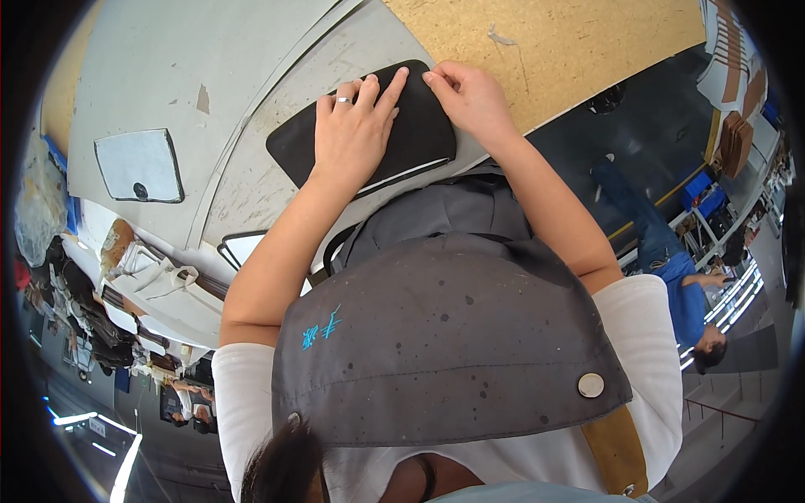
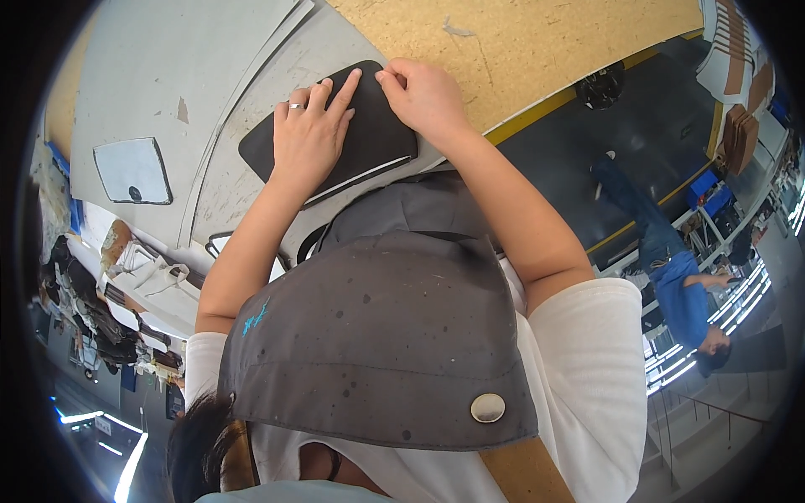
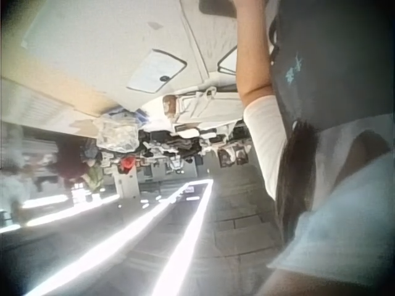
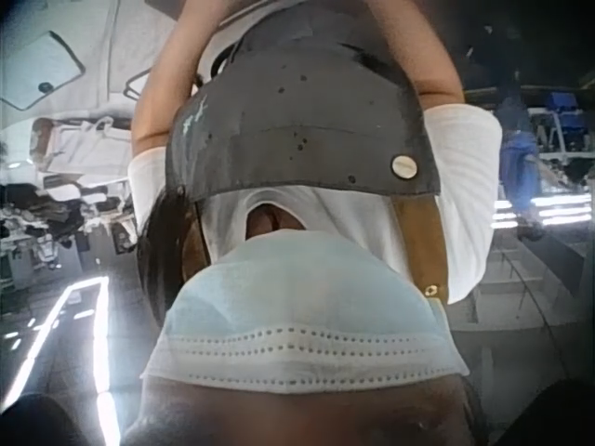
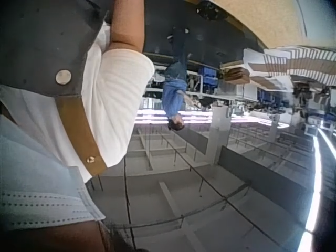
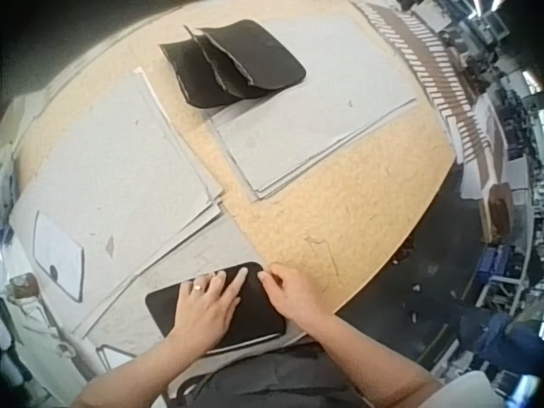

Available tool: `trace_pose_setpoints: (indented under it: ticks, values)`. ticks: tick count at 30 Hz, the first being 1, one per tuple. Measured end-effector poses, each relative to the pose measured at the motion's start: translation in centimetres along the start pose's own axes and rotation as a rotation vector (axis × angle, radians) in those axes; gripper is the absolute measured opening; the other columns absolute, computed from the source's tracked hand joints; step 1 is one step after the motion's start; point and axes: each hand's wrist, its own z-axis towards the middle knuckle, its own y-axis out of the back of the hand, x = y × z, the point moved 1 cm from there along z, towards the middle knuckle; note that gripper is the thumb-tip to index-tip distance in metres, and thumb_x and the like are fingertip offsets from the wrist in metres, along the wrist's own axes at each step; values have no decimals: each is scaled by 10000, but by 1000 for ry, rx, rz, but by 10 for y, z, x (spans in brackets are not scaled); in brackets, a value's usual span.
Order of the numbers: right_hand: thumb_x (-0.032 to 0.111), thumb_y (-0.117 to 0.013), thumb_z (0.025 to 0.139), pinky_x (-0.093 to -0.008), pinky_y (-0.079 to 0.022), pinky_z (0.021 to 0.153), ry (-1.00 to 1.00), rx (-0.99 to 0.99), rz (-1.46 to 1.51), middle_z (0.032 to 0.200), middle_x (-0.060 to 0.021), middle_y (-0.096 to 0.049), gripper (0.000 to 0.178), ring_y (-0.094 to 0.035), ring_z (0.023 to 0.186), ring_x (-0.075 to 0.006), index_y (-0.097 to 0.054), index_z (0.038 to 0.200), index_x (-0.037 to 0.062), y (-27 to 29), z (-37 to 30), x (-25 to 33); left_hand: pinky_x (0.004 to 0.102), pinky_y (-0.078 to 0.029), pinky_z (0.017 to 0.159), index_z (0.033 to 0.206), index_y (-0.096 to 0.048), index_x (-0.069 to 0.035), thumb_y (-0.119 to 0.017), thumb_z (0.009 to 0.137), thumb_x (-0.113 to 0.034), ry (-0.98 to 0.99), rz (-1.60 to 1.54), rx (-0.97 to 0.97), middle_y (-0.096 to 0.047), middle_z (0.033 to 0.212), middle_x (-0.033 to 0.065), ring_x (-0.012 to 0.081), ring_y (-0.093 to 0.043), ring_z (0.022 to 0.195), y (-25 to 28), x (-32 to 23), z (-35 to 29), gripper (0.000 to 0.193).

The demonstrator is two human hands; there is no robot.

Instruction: The recorder is folding and checking leather and fabric components for bag assembly at a workshop table.

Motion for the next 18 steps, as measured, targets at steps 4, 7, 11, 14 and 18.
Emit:
trace_pose_setpoints:
  ticks: [4, 7, 11, 14, 18]
  values:
    - [263, -557, 832, -379, -413, 511, -27, -25, 4, 561, -93, -550, 243, -546, 532, -284, -583, 692, 66, 0, 0, 6, 336, -379, 720, 1334, -428, -260, -574, 844, -271, -6, 32, 25, -533, 1078, 44, 203, -518, 897, 1, 0, 2, 512]
    - [275, -577, 849, -279, -371, 481, -28, -15, -19, 543, -44, -511, 252, -463, 483, -120, -597, 751, 43, 1, 1, 4, 344, -374, 769, 1329, -435, -254, -576, 840, -277, -20, 41, 15, -527, 1054, 46, 210, -505, 919, 1, -1, 3, 509]
    - [269, -576, 838, -293, -373, 477, -28, -30, -51, 530, -50, -504, 252, -471, 477, -143, -575, 717, 48, 0, 2, 7, 366, -329, 926, 1327, -428, -159, -563, 847, -248, -67, -2, 12, -488, 1199, 40, 191, -464, 1080, 0, -6, 5, 507]
    - [266, -572, 835, -309, -380, 478, -5, -53, -68, 533, -62, -512, 249, -483, 477, -175, -571, 708, 52, -1, 2, 7, 376, -292, 1002, 1320, -420, -99, -552, 851, -221, -127, -58, 10, -424, 1326, 26, 167, -415, 1197, -2, -9, 4, 502]
    - [271, -569, 834, -331, -389, 483, 20, -78, -75, 542, -78, -527, 247, -507, 488, -214, -576, 708, 59, -1, 1, 7, 365, -289, 1029, 1308, -420, -70, -543, 839, -173, -188, -114, 53, -360, 1407, 27, 168, -372, 1267, -3, -7, 9, 495]
